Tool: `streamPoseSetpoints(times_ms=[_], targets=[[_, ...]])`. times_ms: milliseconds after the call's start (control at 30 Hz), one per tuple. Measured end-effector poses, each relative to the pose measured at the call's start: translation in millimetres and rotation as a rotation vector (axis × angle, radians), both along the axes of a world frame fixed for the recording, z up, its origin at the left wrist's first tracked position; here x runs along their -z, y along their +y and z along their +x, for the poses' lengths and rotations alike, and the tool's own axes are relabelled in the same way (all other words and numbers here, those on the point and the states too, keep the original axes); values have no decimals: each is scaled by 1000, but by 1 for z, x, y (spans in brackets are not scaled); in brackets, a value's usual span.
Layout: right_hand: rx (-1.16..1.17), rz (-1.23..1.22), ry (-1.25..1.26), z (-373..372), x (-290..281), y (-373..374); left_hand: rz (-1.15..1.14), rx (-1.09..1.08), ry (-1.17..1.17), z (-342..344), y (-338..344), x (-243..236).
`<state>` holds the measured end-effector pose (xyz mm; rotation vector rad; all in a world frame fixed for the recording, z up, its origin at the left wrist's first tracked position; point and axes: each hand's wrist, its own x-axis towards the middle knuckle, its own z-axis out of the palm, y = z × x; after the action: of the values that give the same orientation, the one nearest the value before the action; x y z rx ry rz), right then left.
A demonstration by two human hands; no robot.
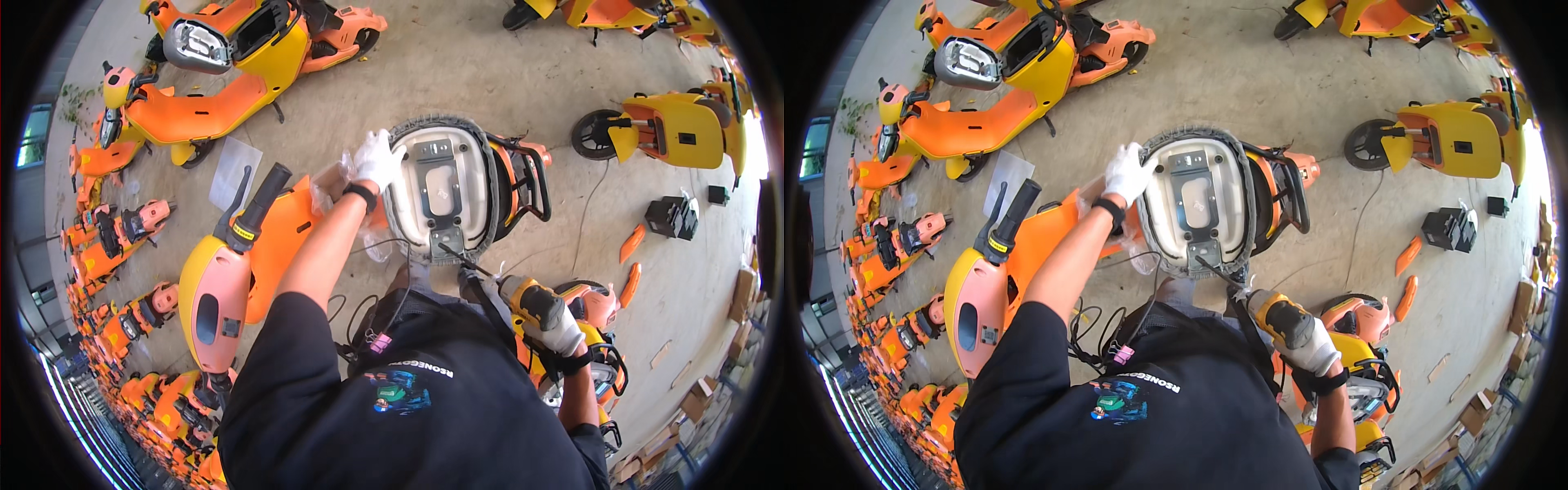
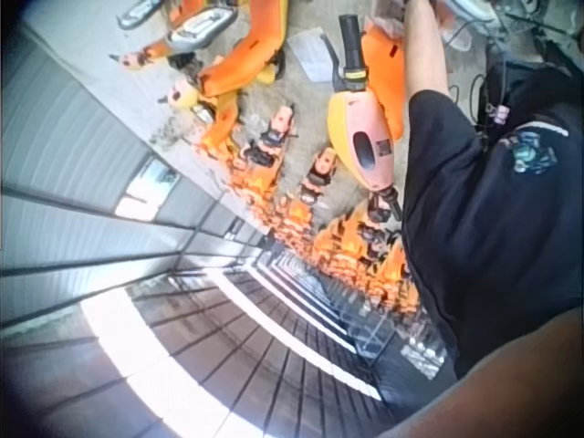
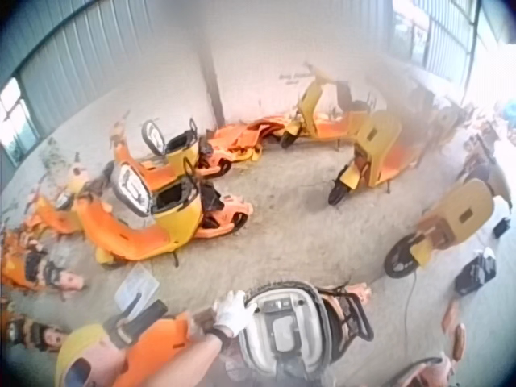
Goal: The person unscrews fasteners from a scooter panel with a power tool, removes the panel, and then aligns a new seat assembly over the frame before securing it with the tool.
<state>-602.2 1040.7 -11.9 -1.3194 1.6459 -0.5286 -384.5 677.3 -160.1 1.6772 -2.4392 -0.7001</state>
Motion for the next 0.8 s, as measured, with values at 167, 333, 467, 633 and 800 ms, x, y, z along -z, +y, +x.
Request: streamPoseSetpoints(times_ms=[167,333,467,633,800], targets=[[-135,-108,301,15,1,17,59,182,-140,-40,-70,20],[202,270,36,42,-17,7,310,477,-212,-67,-116,54],[312,185,8,56,-13,16,779,622,73,-73,-134,110],[410,289,-124,59,-19,5,1425,17,272,-50,-122,102],[403,280,-73,52,-18,13,1192,278,277,-38,-117,72]])
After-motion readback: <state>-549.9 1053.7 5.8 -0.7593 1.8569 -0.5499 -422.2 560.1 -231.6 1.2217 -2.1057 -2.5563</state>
